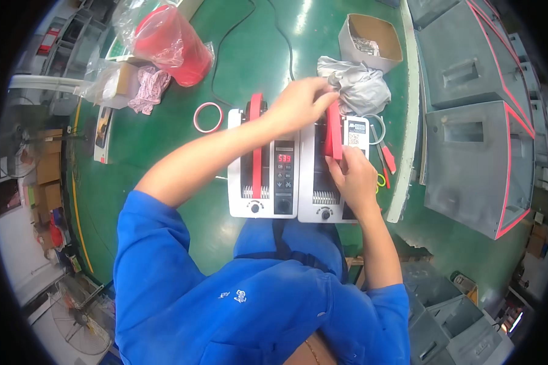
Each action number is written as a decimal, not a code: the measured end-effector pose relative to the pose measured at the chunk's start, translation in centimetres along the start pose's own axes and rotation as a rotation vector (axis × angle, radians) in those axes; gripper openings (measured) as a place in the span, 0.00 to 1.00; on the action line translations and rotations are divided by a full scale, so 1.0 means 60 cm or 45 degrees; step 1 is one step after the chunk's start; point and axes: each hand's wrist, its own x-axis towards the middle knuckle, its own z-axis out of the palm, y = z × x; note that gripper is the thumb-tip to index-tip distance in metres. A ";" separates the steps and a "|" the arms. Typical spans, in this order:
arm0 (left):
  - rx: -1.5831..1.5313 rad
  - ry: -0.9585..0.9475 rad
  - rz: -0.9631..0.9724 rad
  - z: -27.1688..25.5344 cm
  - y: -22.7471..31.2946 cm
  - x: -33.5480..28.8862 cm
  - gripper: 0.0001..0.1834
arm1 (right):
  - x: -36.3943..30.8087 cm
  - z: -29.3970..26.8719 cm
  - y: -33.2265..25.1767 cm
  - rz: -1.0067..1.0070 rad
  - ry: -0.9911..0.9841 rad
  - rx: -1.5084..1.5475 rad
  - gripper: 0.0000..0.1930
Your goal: The person loads a roll of red protective tape into a dual dispenser machine and pulls a strip to prime it. They then apply the tape along the edges of a large metal cabinet frame, smoothing it down by hand. Finally, they use scissors to trim the excess tape at the corners.
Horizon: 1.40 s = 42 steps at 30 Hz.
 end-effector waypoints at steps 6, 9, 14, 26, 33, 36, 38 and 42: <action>-0.630 -0.024 -0.690 0.067 0.045 -0.091 0.18 | -0.030 -0.012 0.007 -0.171 0.035 0.134 0.19; -0.952 0.201 -0.751 0.094 0.061 -0.104 0.14 | -0.044 -0.018 0.017 -0.333 0.116 0.110 0.20; -1.195 0.297 -0.669 0.109 0.087 -0.134 0.11 | -0.055 -0.031 0.040 -0.286 0.158 0.100 0.24; -1.210 0.348 -0.449 0.063 0.187 -0.166 0.07 | 0.024 -0.031 0.040 -0.482 -0.109 -0.057 0.36; -1.016 0.246 -0.584 0.122 0.159 -0.235 0.11 | -0.053 -0.057 0.041 0.266 -0.301 1.212 0.17; -1.052 0.245 -0.653 0.148 0.152 -0.255 0.09 | -0.080 -0.058 0.027 0.483 -0.561 1.680 0.17; -1.120 0.237 -0.748 0.162 0.127 -0.262 0.09 | -0.090 -0.048 0.017 0.514 -0.457 1.822 0.17; -1.237 0.301 -0.821 0.164 0.109 -0.272 0.12 | -0.093 -0.062 -0.004 0.500 -0.491 1.646 0.17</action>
